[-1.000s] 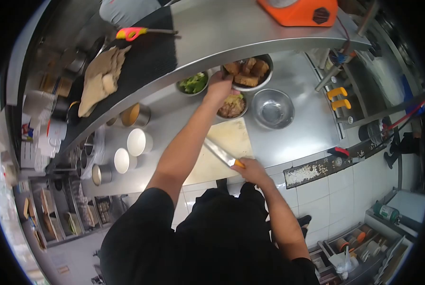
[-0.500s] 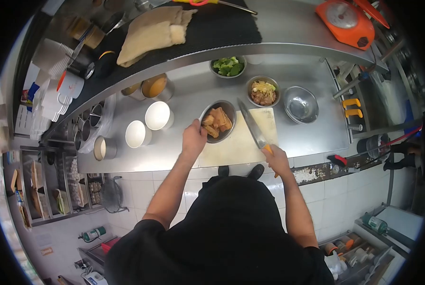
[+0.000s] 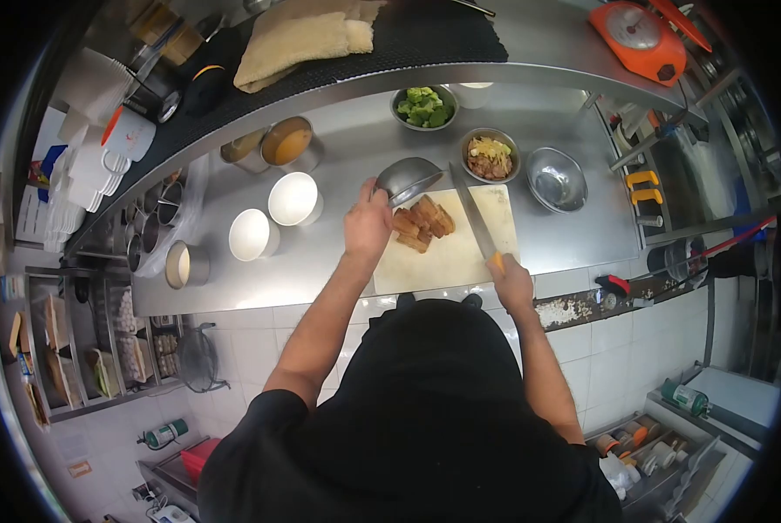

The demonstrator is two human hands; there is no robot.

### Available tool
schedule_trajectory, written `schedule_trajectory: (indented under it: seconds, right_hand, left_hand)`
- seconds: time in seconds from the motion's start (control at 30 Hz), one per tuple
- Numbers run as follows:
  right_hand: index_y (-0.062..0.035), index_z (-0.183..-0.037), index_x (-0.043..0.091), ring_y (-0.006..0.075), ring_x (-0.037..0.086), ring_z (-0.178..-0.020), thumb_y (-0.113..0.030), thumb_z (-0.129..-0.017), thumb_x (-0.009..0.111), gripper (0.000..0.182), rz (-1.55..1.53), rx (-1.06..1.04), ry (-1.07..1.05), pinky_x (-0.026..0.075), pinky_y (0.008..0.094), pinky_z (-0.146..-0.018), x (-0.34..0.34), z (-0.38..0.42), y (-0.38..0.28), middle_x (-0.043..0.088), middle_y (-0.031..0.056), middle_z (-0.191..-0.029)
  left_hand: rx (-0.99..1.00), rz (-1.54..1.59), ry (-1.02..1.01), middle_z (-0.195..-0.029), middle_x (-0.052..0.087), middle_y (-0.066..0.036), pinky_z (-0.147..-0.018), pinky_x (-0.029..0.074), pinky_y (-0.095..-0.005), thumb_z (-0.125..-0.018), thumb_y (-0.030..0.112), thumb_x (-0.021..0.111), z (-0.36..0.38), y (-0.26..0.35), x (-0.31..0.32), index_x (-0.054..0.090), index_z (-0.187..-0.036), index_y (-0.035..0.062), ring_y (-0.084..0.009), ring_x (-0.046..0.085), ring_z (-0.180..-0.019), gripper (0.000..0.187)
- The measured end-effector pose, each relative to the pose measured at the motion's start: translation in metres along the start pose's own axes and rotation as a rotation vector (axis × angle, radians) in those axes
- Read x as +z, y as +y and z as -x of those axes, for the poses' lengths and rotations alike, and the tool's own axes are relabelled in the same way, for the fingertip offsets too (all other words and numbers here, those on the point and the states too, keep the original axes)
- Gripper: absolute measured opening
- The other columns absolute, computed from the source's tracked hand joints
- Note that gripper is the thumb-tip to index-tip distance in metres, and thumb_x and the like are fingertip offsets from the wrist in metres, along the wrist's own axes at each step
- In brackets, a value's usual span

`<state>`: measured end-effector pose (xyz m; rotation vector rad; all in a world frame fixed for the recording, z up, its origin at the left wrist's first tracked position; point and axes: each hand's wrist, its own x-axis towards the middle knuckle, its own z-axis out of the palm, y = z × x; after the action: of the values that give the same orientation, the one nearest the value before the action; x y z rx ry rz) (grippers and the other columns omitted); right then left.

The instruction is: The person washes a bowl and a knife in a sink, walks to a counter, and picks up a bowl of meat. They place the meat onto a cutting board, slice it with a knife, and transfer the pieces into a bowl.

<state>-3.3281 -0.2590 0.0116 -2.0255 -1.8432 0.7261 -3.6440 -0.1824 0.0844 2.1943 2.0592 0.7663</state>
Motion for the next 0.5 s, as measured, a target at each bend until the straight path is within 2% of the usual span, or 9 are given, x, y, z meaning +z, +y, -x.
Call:
schedule_trajectory:
  seconds: [0.1,0.2,0.3,0.4,0.5]
  right_hand:
    - [-0.0038,-0.100,0.059,0.0475,0.067,-0.081,-0.042,-0.097,0.064,0.039,0.031,0.029,-0.013,0.053,0.0550,-0.070,-0.006,0.000,-0.007,0.070,0.0260,-0.084]
    - [-0.0038,-0.099,0.059,0.0474,0.068,-0.083,-0.041,-0.097,0.064,0.038,0.029,0.033,-0.018,0.052,0.0554,-0.071,-0.008,0.002,-0.009,0.070,0.0255,-0.084]
    - [-0.0031,-0.098,0.059,0.0479,0.067,-0.083,-0.039,-0.098,0.064,0.036,0.021,0.033,0.008,0.052,0.0556,-0.071,-0.005,0.005,-0.008,0.069,0.0256,-0.084]
    - [-0.0014,-0.094,0.059,0.0460,0.067,-0.074,-0.034,-0.098,0.065,0.034,-0.051,-0.020,0.057,0.052,0.0524,-0.066,-0.001,0.009,0.004,0.068,0.0251,-0.078]
    - [-0.0002,-0.099,0.058,0.0497,0.066,-0.084,-0.036,-0.097,0.065,0.036,-0.168,0.066,-0.081,0.051,0.0548,-0.070,-0.008,0.009,0.012,0.068,0.0278,-0.084]
  left_hand:
    - [-0.015,0.025,0.077,-0.137,0.059,-0.019,-0.077,0.059,-0.0484,-0.086,0.007,0.063,-0.012,-0.004,-0.004,0.058,-0.099,0.0030,-0.0403,0.070,-0.088,0.014]
    - [0.013,0.056,0.330,-0.134,0.060,-0.023,-0.075,0.058,-0.0481,-0.089,0.007,0.061,-0.031,-0.024,0.000,0.057,-0.098,0.0020,-0.0384,0.071,-0.088,0.011]
    - [-0.590,0.499,-0.066,-0.123,0.062,-0.026,-0.073,0.062,-0.0451,-0.095,0.006,0.056,-0.052,-0.038,-0.009,0.057,-0.100,-0.0015,-0.0355,0.072,-0.089,0.009]
    - [-0.896,1.147,-0.098,-0.115,0.062,-0.026,-0.074,0.065,-0.0421,-0.100,0.006,0.051,-0.052,-0.060,0.001,0.052,-0.108,-0.0065,-0.0337,0.071,-0.092,0.016]
    - [-1.054,1.339,-0.079,-0.110,0.059,-0.024,-0.077,0.067,-0.0415,-0.101,0.006,0.049,-0.043,-0.079,0.023,0.044,-0.118,-0.0100,-0.0340,0.069,-0.094,0.024]
